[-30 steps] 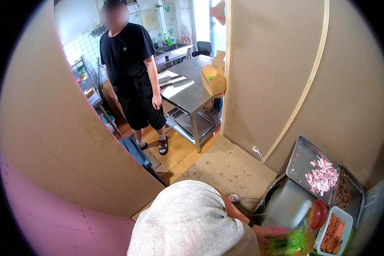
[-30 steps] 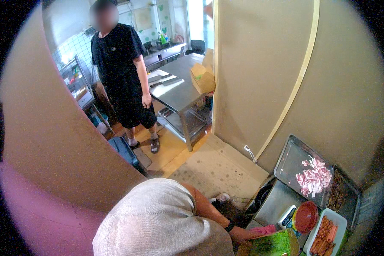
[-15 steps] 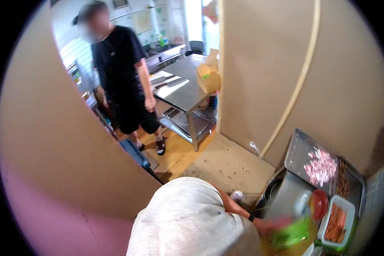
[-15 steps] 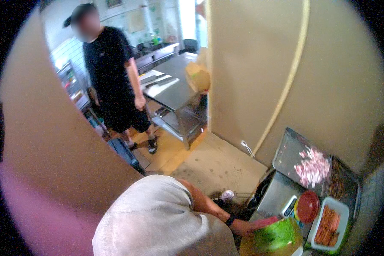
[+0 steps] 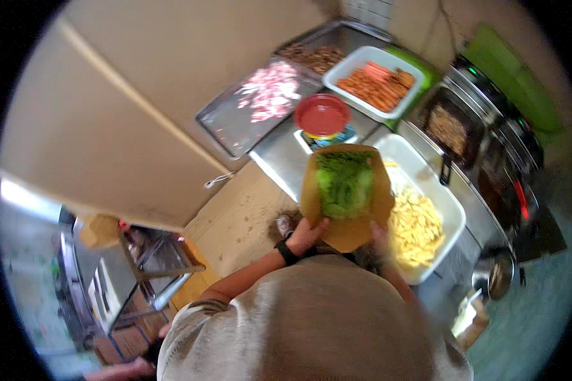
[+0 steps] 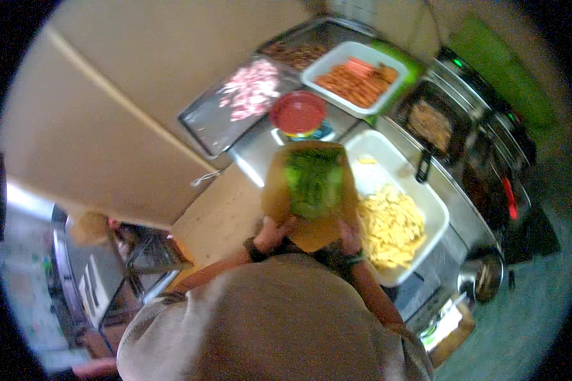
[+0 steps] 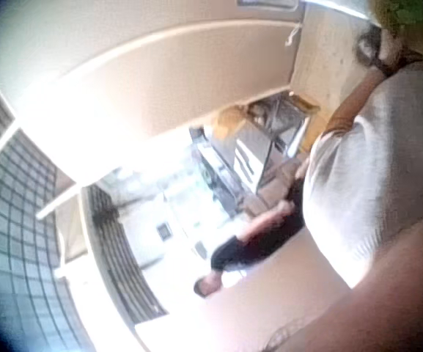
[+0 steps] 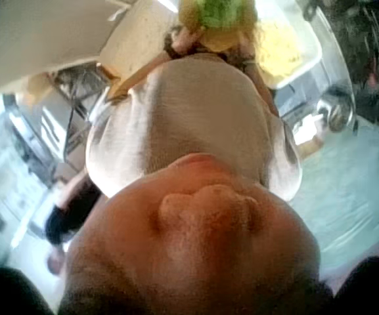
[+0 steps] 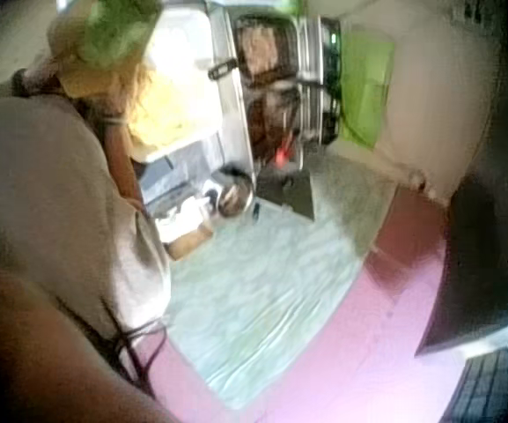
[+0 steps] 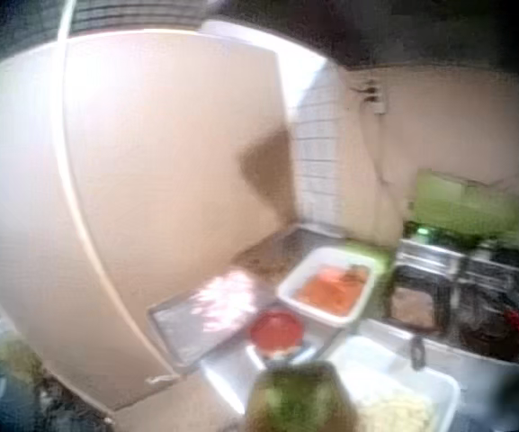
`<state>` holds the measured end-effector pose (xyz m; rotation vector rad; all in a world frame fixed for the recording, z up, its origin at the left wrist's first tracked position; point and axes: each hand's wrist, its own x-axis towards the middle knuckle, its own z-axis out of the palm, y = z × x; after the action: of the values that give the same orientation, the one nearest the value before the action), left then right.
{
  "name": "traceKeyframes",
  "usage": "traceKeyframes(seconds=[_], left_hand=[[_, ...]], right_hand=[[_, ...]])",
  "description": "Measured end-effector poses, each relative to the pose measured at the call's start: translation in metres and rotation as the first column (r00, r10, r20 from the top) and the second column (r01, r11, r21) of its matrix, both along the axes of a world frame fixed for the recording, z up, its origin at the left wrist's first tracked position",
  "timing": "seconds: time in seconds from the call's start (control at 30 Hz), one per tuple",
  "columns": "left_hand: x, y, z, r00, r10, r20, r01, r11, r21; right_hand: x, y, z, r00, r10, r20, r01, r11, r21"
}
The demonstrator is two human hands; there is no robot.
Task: The person uses tongs to retrieve fried food from a deep fryer and places it into a paper container lined with lettuce. They then add french fries to the container by hand.
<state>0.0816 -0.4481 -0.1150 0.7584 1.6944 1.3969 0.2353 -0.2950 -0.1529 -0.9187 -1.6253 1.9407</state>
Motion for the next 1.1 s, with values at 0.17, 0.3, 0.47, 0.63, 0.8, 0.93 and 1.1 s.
traceKeyframes(seconds=[0.17, 0.3, 0.47, 0.63, 0.8, 0.93, 1.1], left_hand=[[0.004, 0.013, 0.002, 0.999, 0.052, 0.007, -0.053, 0.987, 0.151], [-0.016, 0.007, -0.069, 0.957, 0.141, 0.252, -0.181, 0.973, 0.143], [-0.02, 0.015, -0.039, 0.958, 0.147, 0.247, -0.202, 0.956, 0.213], [-0.034, 0.014, -0.063, 0.801, 0.141, 0.583, -0.355, 0.895, 0.272], [-0.034, 0.008, -0.053, 0.757, 0.113, 0.644, -0.388, 0.87, 0.303], [-0.03, 0.008, -0.041, 0.721, 0.189, 0.667, -0.447, 0.862, 0.238], [-0.029, 0.0, -0.038, 0.723, 0.212, 0.657, -0.458, 0.86, 0.226]], right_hand=[[0.009, -0.002, -0.02, 0.98, -0.041, -0.193, 0.038, 0.999, -0.021], [0.001, -0.006, 0.002, 0.959, 0.064, -0.275, -0.031, 0.992, 0.123], [0.0, -0.002, 0.006, 0.934, 0.096, -0.343, 0.034, 0.935, 0.354], [-0.004, 0.033, 0.013, 0.965, -0.093, -0.245, 0.137, 0.976, 0.17], [-0.031, 0.121, 0.025, 0.893, -0.125, 0.432, -0.228, 0.702, 0.675], [-0.062, 0.174, -0.016, 0.789, -0.175, 0.589, -0.389, 0.6, 0.699], [-0.084, 0.174, -0.019, 0.577, -0.184, 0.795, -0.676, 0.439, 0.592]])
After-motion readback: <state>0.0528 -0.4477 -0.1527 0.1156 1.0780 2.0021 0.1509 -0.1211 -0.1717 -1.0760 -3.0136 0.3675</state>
